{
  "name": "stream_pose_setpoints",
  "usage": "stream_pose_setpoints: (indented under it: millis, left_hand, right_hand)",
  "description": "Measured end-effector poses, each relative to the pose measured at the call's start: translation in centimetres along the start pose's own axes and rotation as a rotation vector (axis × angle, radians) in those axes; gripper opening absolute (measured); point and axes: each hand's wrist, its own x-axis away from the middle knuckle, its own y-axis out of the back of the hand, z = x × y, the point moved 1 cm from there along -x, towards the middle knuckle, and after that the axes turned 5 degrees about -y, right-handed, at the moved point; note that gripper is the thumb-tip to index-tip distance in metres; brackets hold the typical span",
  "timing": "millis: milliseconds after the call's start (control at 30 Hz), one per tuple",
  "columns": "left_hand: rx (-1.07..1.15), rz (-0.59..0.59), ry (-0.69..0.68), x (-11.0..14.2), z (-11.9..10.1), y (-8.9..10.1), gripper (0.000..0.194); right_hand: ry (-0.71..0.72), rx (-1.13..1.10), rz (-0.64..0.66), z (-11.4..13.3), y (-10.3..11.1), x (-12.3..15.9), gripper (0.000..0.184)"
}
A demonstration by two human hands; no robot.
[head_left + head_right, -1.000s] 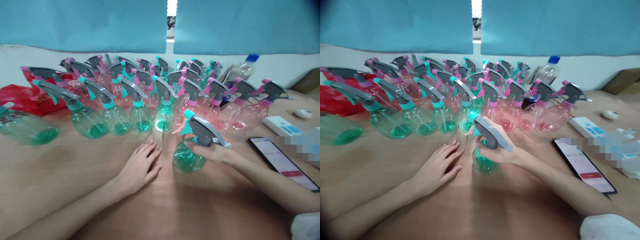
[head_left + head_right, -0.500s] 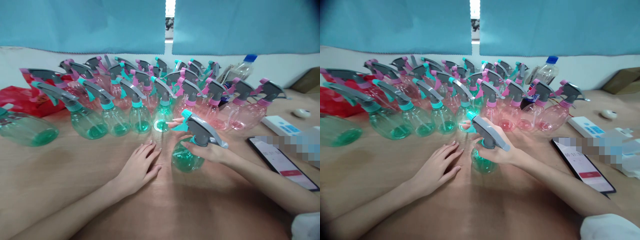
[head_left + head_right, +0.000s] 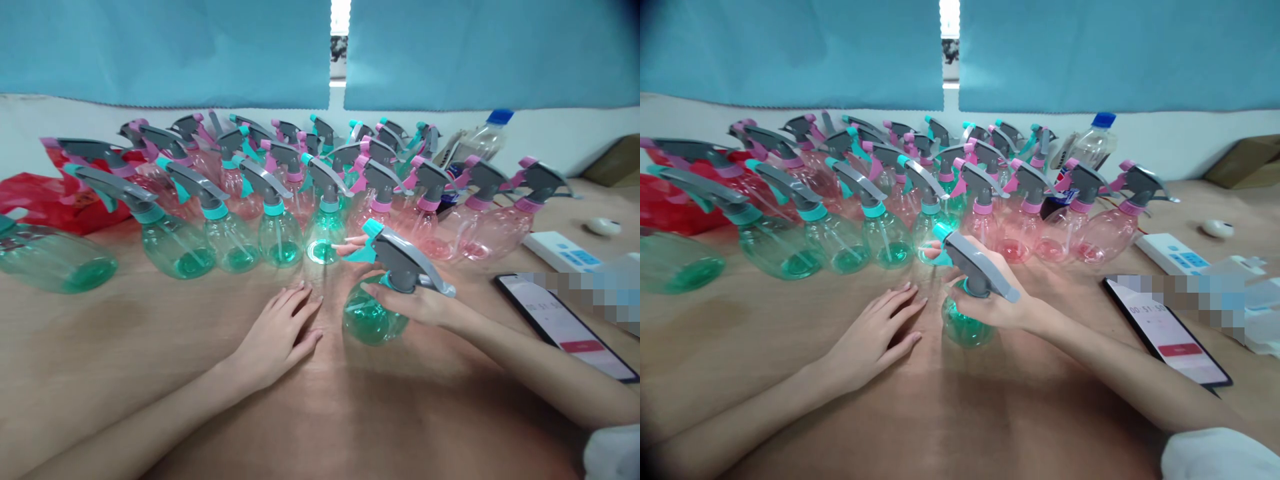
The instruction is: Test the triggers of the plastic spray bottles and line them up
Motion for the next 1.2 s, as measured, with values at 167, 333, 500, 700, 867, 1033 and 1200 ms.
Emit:
stream_pose_setpoints:
  millis: [167,333,500,700,867,1033,1200]
  left_hand:
    - [0.000,-0.009,-0.003,0.04,0.08,-0.06,0.043]
    - [-0.002,-0.002,-0.004,0.01,0.09,0.03,0.044]
    - [0.003,-0.012,0.000,0.04,0.06,0.01,0.043]
    - [0.015,-0.018,0.001,0.09,0.10,-0.08,0.043]
    - [-0.007,-0.006,0.001,0.02,0.11,-0.10,0.044]
    - [-0.009,-0.003,-0.004,0.01,0.07,-0.08,0.044]
    - [-0.014,-0.004,0.000,0.05,0.08,-0.13,0.043]
  right_hand:
    - [0.003,-0.019,-0.011,-0.21,-0.02,0.05,0.058]
    - [0.010,-0.011,-0.014,-0.15,-0.05,0.05,0.056]
    - [0.002,-0.023,-0.038,-0.19,-0.12,0.06,0.058]
    - [-0.005,-0.037,-0.028,-0.19,-0.15,0.02,0.057]
    - [-0.003,-0.038,-0.035,-0.21,-0.19,0.14,0.056]
    - [-0.006,-0.048,-0.051,-0.35,-0.20,0.25,0.056]
    - [-0.031,-0.001,-0.052,-0.33,-0.03,0.27,0.045]
